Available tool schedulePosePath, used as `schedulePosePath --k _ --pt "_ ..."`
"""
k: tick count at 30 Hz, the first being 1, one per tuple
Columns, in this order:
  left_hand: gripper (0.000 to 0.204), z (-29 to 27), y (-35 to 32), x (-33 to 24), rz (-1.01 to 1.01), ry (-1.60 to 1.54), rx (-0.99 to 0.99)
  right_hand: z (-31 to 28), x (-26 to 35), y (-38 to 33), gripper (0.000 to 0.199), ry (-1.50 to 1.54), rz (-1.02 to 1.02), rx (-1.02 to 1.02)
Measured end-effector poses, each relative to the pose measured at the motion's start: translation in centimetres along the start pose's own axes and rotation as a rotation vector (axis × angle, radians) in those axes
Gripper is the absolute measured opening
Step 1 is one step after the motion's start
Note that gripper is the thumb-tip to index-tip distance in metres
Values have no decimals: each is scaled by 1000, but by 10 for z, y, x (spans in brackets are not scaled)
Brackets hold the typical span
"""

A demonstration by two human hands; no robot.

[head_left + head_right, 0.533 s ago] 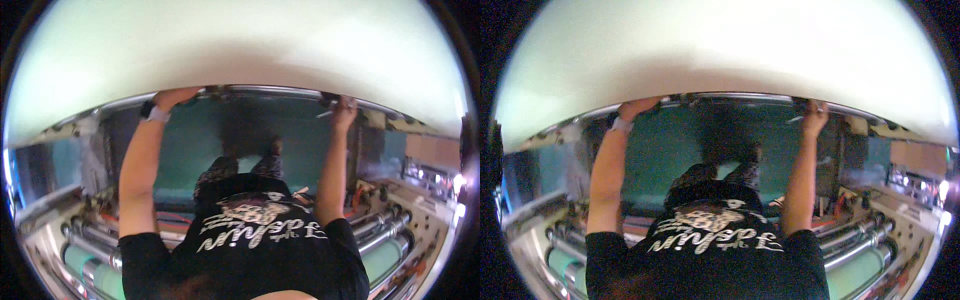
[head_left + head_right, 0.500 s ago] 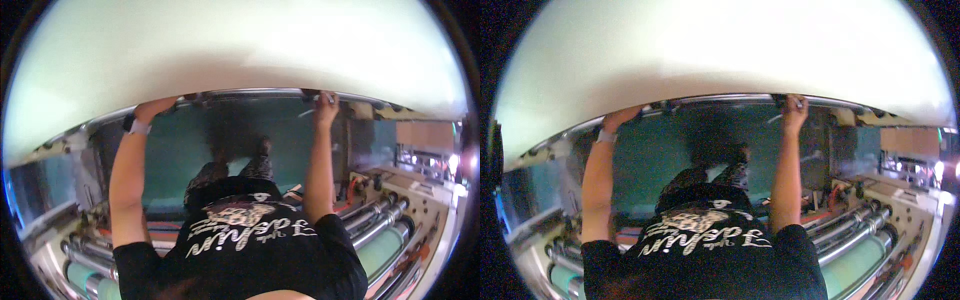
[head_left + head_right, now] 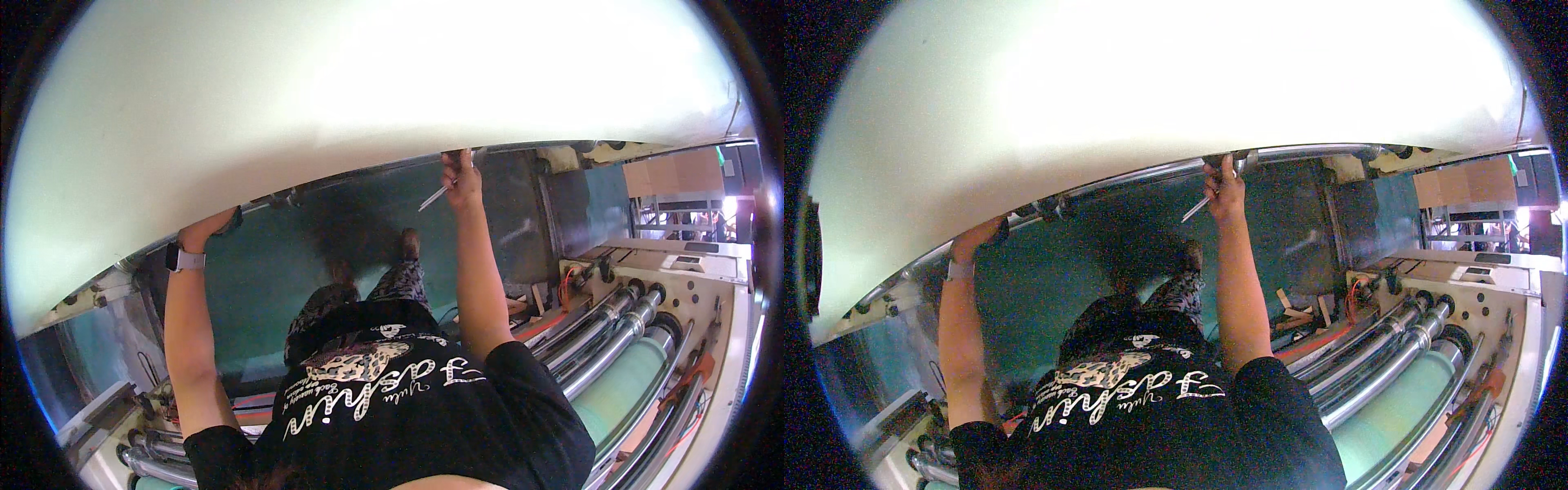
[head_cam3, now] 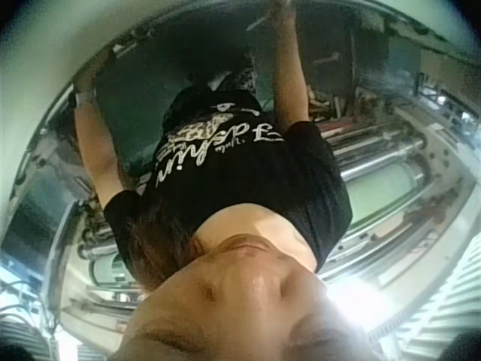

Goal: The person uses a tape measure to measure the length of several horizontal metal pipes mounted on a wall. They extend the tape measure along the pipes, hold it in place with one hand, and use a pen in the other hand to mark or record the measurements.

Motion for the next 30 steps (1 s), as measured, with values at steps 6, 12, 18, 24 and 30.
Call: schedulePosePath --k 6,12,18,24,30 --pt "24 -6 -3 -9 66 135 -60 -7 -2 -1 35 3 -11 -60" --pt "24 -2 3 -12 -3 89 48 -7 -1 0 32 10 -14 -68" --pt "27 8 3 -1 47 64 23 1 3 -4 33 -11 -19 -70" --pt "27 -3 2 -23 148 145 -21 2 6 -7 35 -17 -17 -83" --pt "26 -20 -3 -41 205 281 -125 -6 37 -20 25 -185 -224 -207"
Point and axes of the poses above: each hand's wrist, its own y-axis towards the middle knuckle, its own z-axis out of the palm, x = y × z, the point moved 9 cm from there along y, towards the middle knuckle, and after that the axes turned 8 degrees about -z, right-handed, at the moved point
